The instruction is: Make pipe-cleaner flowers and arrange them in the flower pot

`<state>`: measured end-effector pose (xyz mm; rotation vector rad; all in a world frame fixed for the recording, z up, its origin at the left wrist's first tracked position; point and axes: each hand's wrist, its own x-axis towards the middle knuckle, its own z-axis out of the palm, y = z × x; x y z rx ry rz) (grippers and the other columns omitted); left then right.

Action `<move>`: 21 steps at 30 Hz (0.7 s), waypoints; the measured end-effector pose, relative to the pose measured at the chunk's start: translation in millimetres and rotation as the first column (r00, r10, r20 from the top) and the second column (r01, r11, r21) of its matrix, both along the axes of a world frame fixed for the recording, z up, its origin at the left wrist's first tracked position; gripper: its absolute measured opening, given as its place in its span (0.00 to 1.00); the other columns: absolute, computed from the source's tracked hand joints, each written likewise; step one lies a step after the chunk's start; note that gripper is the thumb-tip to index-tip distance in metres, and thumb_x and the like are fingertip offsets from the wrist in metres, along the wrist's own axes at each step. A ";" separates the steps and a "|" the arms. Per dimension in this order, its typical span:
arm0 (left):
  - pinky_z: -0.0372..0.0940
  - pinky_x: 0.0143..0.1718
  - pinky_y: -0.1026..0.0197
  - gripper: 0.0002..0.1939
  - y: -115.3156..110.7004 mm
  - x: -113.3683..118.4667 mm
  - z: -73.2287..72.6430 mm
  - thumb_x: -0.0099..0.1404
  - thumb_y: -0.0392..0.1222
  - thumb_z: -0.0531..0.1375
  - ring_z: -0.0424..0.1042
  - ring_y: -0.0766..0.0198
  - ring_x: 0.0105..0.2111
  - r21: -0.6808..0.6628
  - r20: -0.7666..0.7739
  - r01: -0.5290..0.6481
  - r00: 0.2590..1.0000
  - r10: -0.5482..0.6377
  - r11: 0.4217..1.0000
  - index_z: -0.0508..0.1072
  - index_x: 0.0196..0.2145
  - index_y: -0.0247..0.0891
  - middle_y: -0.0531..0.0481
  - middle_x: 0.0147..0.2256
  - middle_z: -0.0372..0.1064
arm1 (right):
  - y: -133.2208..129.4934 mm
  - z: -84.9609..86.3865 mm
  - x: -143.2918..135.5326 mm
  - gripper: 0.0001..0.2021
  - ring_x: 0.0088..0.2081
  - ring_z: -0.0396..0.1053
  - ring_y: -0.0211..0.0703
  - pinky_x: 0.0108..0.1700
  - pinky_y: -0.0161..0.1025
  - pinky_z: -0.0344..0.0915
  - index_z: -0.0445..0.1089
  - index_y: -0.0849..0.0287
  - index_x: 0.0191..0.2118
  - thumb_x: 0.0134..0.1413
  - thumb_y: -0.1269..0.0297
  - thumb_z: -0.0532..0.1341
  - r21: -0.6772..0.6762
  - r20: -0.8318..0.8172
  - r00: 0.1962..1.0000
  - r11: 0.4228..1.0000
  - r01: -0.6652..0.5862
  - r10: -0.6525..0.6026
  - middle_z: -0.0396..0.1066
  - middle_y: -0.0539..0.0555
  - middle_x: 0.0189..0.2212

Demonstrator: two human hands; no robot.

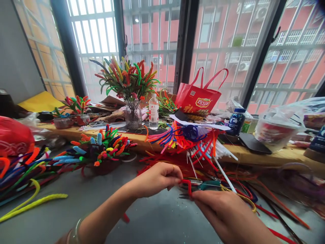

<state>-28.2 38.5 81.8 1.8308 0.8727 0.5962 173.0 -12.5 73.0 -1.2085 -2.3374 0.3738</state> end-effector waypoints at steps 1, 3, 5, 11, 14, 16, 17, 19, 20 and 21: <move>0.49 0.23 0.68 0.05 -0.6 -0.9 1.4 0.60 0.37 0.55 0.52 0.72 0.21 -0.039 0.031 0.037 0.999 -0.036 0.999 0.68 0.29 0.34 0.58 0.21 0.55 | 2.8 -1.8 -0.3 0.13 0.25 0.69 0.40 0.28 0.32 0.62 0.74 0.55 0.28 0.57 0.65 0.54 -0.043 -0.009 1.000 0.999 -0.007 0.007 0.71 0.51 0.22; 0.50 0.23 0.68 0.04 -1.5 -3.4 3.4 0.61 0.36 0.55 0.52 0.73 0.21 -0.074 0.061 0.128 0.990 -0.124 0.989 0.69 0.30 0.34 0.58 0.21 0.56 | 11.1 -4.3 0.8 0.15 0.25 0.66 0.38 0.27 0.31 0.60 0.74 0.57 0.29 0.60 0.63 0.52 -0.175 -0.044 0.999 0.984 -0.029 0.022 0.70 0.50 0.22; 0.52 0.24 0.69 0.05 -1.7 -5.8 3.9 0.61 0.35 0.54 0.54 0.73 0.22 -0.063 0.045 0.218 0.975 -0.216 0.974 0.70 0.31 0.34 0.57 0.21 0.57 | 21.3 -5.1 4.4 0.16 0.24 0.62 0.35 0.25 0.30 0.56 0.74 0.58 0.31 0.61 0.60 0.51 -0.303 -0.106 0.994 0.950 -0.069 0.039 0.67 0.49 0.21; 0.54 0.25 0.69 0.07 -1.6 -6.3 0.0 0.60 0.33 0.54 0.57 0.72 0.23 0.106 -0.192 0.233 0.959 -0.210 0.967 0.72 0.31 0.34 0.57 0.21 0.58 | 31.7 5.3 15.6 0.15 0.24 0.61 0.34 0.24 0.30 0.56 0.74 0.59 0.32 0.59 0.57 0.53 -0.336 -0.102 0.995 0.941 -0.044 0.010 0.69 0.49 0.22; 0.53 0.25 0.69 0.07 -2.2 -4.8 -0.9 0.59 0.33 0.54 0.58 0.72 0.23 0.144 -0.232 0.151 0.966 -0.115 0.978 0.72 0.30 0.35 0.57 0.22 0.60 | 18.3 12.8 15.3 0.12 0.28 0.68 0.37 0.30 0.31 0.62 0.74 0.56 0.34 0.60 0.62 0.53 -0.149 -0.046 0.998 0.987 -0.054 0.048 0.73 0.50 0.27; 0.52 0.24 0.69 0.06 -2.6 -4.1 -0.1 0.59 0.34 0.54 0.57 0.72 0.23 0.133 -0.212 0.110 0.974 -0.080 0.985 0.71 0.30 0.35 0.57 0.22 0.59 | 7.3 13.8 14.3 0.11 0.30 0.71 0.38 0.33 0.32 0.65 0.73 0.55 0.37 0.59 0.66 0.52 0.002 0.008 0.996 0.996 -0.087 0.087 0.75 0.51 0.30; 0.52 0.24 0.69 0.06 -2.6 -4.0 0.7 0.59 0.35 0.54 0.57 0.71 0.23 0.121 -0.191 0.088 0.979 -0.064 0.989 0.71 0.30 0.35 0.57 0.21 0.58 | 2.3 12.8 13.9 0.11 0.30 0.72 0.39 0.32 0.32 0.66 0.73 0.54 0.37 0.59 0.67 0.52 0.075 0.047 0.994 0.992 -0.099 0.096 0.75 0.51 0.30; 0.52 0.24 0.68 0.06 -2.5 -4.0 2.9 0.59 0.36 0.54 0.56 0.71 0.23 0.080 -0.132 0.038 0.991 -0.027 0.996 0.70 0.29 0.34 0.58 0.21 0.58 | -5.3 8.7 12.9 0.12 0.27 0.72 0.39 0.29 0.31 0.66 0.72 0.54 0.37 0.58 0.69 0.52 0.204 0.129 0.988 0.973 -0.112 0.086 0.75 0.51 0.28; 0.51 0.23 0.69 0.05 -2.3 -4.3 4.0 0.59 0.36 0.54 0.55 0.72 0.22 0.050 -0.096 0.012 0.995 -0.007 0.999 0.69 0.28 0.34 0.58 0.21 0.57 | -7.8 6.0 12.4 0.12 0.25 0.72 0.38 0.27 0.31 0.66 0.72 0.54 0.37 0.58 0.70 0.51 0.260 0.165 0.984 0.959 -0.114 0.072 0.74 0.50 0.26; 0.50 0.22 0.69 0.05 -1.9 -4.9 4.9 0.59 0.37 0.55 0.54 0.73 0.21 0.010 -0.062 -0.003 0.998 0.003 1.000 0.69 0.28 0.34 0.58 0.20 0.57 | -9.3 3.3 11.7 0.13 0.24 0.72 0.38 0.25 0.30 0.65 0.72 0.54 0.36 0.58 0.71 0.51 0.309 0.194 0.980 0.945 -0.111 0.052 0.74 0.50 0.25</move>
